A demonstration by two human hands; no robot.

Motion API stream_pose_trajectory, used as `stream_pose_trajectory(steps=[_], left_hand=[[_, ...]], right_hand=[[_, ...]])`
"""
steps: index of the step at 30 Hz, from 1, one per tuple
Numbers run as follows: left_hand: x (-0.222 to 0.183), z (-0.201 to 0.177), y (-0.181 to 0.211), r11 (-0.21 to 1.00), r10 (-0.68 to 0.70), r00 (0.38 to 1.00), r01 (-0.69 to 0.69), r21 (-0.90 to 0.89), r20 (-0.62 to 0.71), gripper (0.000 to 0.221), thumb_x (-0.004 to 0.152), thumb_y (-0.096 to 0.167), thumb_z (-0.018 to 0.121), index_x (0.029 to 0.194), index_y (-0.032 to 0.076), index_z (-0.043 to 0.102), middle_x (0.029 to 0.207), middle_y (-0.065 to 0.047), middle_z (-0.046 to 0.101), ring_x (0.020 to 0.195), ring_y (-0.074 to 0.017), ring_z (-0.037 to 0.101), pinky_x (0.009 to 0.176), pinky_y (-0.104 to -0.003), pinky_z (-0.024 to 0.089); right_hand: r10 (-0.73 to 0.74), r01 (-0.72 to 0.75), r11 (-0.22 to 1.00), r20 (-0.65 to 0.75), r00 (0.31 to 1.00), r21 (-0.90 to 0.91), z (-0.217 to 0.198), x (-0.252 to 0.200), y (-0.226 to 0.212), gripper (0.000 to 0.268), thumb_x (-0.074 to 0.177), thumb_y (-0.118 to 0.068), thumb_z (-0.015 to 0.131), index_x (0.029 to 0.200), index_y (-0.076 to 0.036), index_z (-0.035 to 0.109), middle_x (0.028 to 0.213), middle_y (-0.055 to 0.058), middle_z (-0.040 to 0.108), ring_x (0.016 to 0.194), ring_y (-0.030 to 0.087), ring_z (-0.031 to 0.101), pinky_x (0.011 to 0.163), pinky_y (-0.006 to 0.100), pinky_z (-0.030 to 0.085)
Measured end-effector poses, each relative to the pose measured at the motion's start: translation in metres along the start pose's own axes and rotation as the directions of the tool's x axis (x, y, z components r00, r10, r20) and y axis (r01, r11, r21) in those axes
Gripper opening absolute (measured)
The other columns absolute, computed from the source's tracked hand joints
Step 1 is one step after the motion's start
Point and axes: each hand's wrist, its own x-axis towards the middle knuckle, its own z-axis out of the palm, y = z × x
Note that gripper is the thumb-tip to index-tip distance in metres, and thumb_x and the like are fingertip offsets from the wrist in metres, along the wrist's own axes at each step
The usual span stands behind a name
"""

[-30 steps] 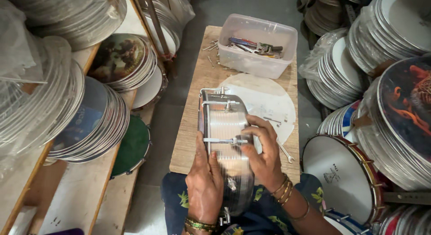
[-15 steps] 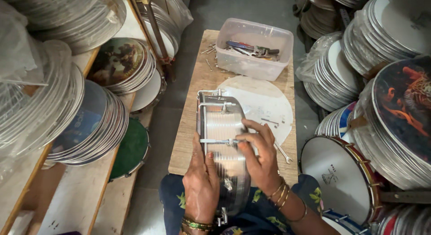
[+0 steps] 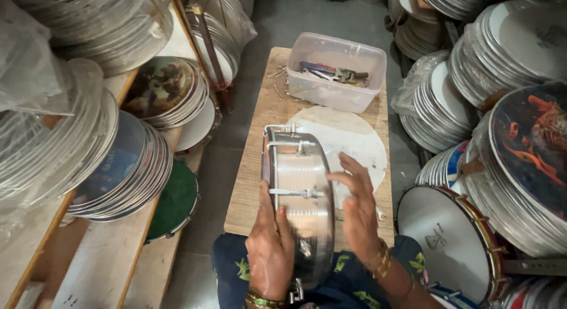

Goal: The person assembles a drum by fitting the metal ring over the shell and tightening multiple tension rods with a small wrench.

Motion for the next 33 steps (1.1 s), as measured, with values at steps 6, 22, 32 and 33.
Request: stream_pose_trajectory(steps=[6,22,32,33], left_hand=[[-0.006,0.005,-0.005,0.999,-0.014,0.999,0.012,0.049,0.05,0.056,0.099,0.014,0.053,0.152,0.001,0.038,0.122,-0.031,0.067,0.091,-0.0496,0.068,0.092,-0.057,0.051],[-0.005,0.003,-0.003,0.989,-0.149,0.982,0.146,0.031,0.119,0.058,0.1,0.016,0.05,0.154,0.003,0.036,0.106,-0.03,0.071,0.089,-0.0491,0.068,0.104,-0.061,0.044],[-0.005,0.0,-0.004,0.998,-0.051,0.998,0.05,0.026,0.049,0.055,0.099,0.014,0.052,0.151,-0.001,0.041,0.111,-0.035,0.068,0.093,-0.0536,0.066,0.073,-0.054,0.053],[-0.004,0.0,-0.003,0.999,-0.04,0.999,0.04,0.035,0.026,0.056,0.098,0.014,0.053,0.151,-0.002,0.042,0.11,-0.035,0.068,0.092,-0.0535,0.066,0.071,-0.053,0.053]], right_hand=[[-0.032,0.035,0.994,0.038,0.999,-0.101,0.003,-0.002,0.009,0.075,0.109,-0.063,0.02,0.11,-0.01,0.073,0.153,0.019,0.05,0.145,0.036,0.045,0.125,0.053,0.023],[-0.035,0.047,0.991,0.099,0.994,-0.125,0.002,-0.004,0.012,0.078,0.108,-0.064,0.017,0.112,-0.01,0.072,0.157,0.017,0.046,0.15,0.035,0.04,0.128,0.055,0.009],[-0.005,0.013,0.996,0.088,0.996,-0.085,0.003,-0.004,0.009,0.08,0.107,-0.067,0.02,0.116,-0.005,0.07,0.158,0.018,0.044,0.149,0.035,0.039,0.127,0.054,0.016],[-0.025,0.027,0.999,0.057,0.998,-0.029,0.002,-0.005,0.007,0.081,0.107,-0.069,0.021,0.12,-0.004,0.067,0.159,0.018,0.044,0.149,0.034,0.04,0.127,0.052,0.021]])
